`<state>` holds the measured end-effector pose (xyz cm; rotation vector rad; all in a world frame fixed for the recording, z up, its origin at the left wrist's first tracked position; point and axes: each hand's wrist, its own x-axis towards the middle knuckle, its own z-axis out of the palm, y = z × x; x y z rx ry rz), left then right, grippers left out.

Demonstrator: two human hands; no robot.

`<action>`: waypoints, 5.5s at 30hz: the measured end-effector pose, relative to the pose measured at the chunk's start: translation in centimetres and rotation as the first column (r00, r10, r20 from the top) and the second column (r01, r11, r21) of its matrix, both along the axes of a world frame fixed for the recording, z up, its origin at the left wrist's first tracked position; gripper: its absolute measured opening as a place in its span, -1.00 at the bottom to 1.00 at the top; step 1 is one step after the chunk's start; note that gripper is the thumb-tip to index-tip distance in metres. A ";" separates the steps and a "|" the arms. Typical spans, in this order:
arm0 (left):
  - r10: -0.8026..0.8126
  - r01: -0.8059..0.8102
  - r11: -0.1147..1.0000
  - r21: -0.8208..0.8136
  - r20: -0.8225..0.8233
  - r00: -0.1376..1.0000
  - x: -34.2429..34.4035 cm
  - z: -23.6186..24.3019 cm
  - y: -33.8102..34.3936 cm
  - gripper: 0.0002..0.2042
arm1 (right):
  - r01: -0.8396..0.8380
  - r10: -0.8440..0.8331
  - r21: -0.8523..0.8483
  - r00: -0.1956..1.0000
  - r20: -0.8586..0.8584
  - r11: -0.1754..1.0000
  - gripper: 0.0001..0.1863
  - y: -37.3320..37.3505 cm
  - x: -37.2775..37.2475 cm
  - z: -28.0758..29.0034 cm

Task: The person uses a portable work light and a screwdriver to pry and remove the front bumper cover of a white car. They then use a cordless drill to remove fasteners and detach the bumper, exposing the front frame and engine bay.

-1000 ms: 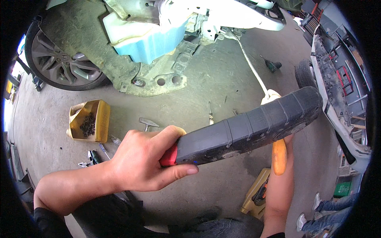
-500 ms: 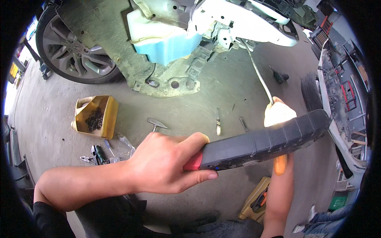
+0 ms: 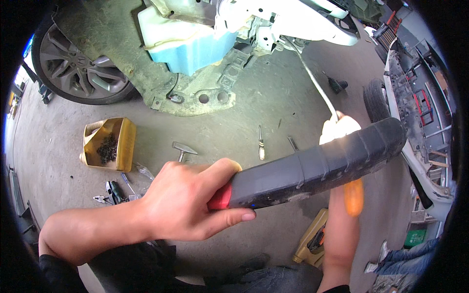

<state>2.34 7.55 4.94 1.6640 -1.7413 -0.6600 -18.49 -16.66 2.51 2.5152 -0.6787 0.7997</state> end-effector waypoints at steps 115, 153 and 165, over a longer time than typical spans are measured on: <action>0.007 -0.010 0.997 -0.072 -0.038 0.999 -0.9 -1.0 0.0 -0.43 | -0.641 -0.260 0.752 0.760 0.596 -0.152 -0.61 -3.8 -1.1 -7.3; -0.019 0.017 0.999 -0.041 -0.034 0.999 -1.1 -1.4 -0.7 -0.46 | -0.361 0.000 0.791 0.910 0.415 0.495 -0.47 -2.7 -6.6 -2.6; -0.014 0.012 0.999 -0.049 -0.029 0.999 -1.5 -1.3 -0.6 -0.45 | -0.473 0.186 0.708 0.875 0.448 0.525 -0.59 -2.3 -5.0 -2.3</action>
